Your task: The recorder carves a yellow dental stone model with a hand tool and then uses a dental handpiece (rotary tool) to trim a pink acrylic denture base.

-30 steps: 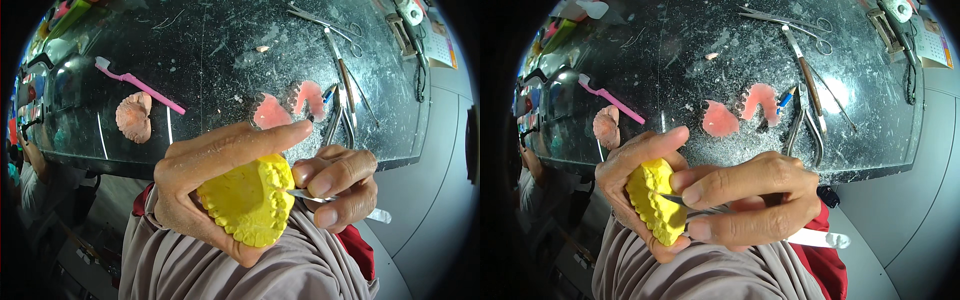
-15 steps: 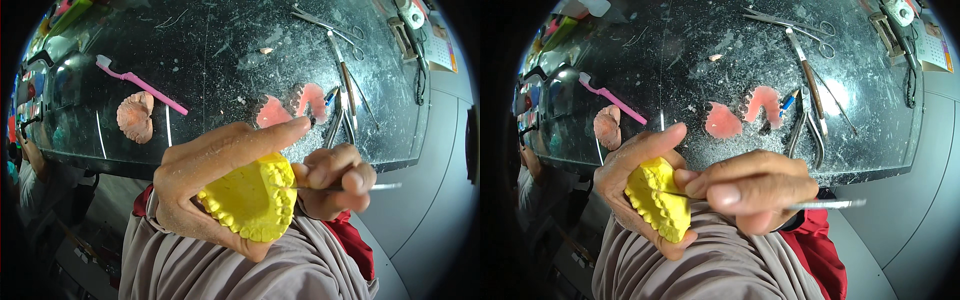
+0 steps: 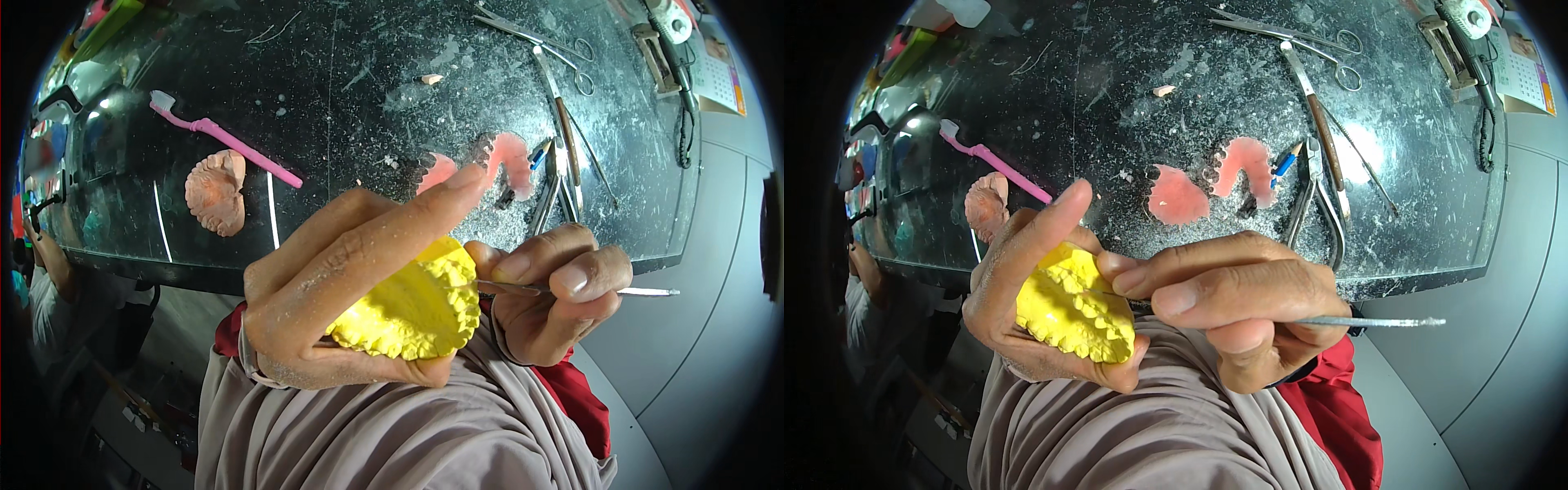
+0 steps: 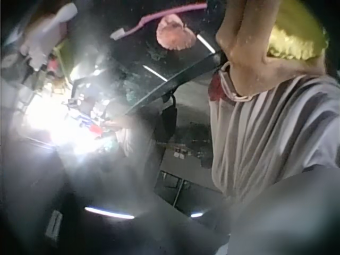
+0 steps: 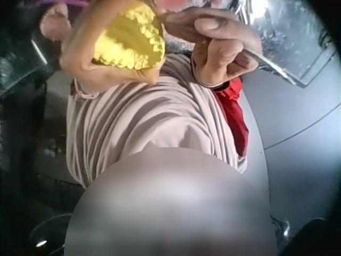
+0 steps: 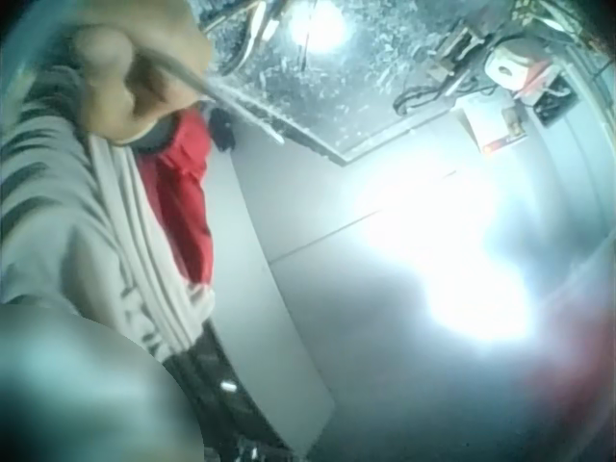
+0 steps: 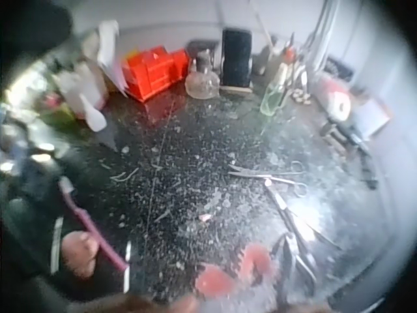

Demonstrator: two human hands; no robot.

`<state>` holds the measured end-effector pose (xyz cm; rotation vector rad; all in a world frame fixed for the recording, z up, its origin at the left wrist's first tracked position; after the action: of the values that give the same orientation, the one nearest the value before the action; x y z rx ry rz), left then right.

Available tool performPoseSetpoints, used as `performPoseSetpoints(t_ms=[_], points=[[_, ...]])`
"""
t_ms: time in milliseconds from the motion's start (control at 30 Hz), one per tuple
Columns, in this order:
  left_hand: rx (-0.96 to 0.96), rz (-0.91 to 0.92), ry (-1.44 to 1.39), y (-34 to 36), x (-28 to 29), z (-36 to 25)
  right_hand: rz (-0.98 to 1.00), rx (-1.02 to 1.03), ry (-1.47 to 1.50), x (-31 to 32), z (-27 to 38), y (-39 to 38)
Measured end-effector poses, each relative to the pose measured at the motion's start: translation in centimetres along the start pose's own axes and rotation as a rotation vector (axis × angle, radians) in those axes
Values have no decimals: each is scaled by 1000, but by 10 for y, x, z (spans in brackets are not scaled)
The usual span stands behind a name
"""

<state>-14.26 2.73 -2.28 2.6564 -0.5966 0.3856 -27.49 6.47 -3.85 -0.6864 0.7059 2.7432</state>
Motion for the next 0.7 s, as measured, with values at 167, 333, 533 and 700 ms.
performPoseSetpoints(t_ms=[167, 333, 533, 700], points=[[4, -1, 20, -1, -1, 2, 362, -21, -273, -19, 1, 1], [5, 3, 34, 0, -3, 2, 209, -60, -200, -9, 0, 3], [-1, 47, 19, 0, -4, 3, 145, -374, -126, 0, -21, 4], [-56, 72, 2, 1, -6, 0, 225, -422, -59, -5, -26, 2]])
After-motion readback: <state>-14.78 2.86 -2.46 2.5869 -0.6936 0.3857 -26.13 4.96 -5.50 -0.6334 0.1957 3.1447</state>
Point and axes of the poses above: each hand's wrist, its own y-axis towards the middle knuckle, its own x-axis out of the back of the hand, z = x × y, the point moved 9 cm from there along y, towards the middle knuckle, and after that the axes turned 6 degrees about x, right-handed, at the moved point
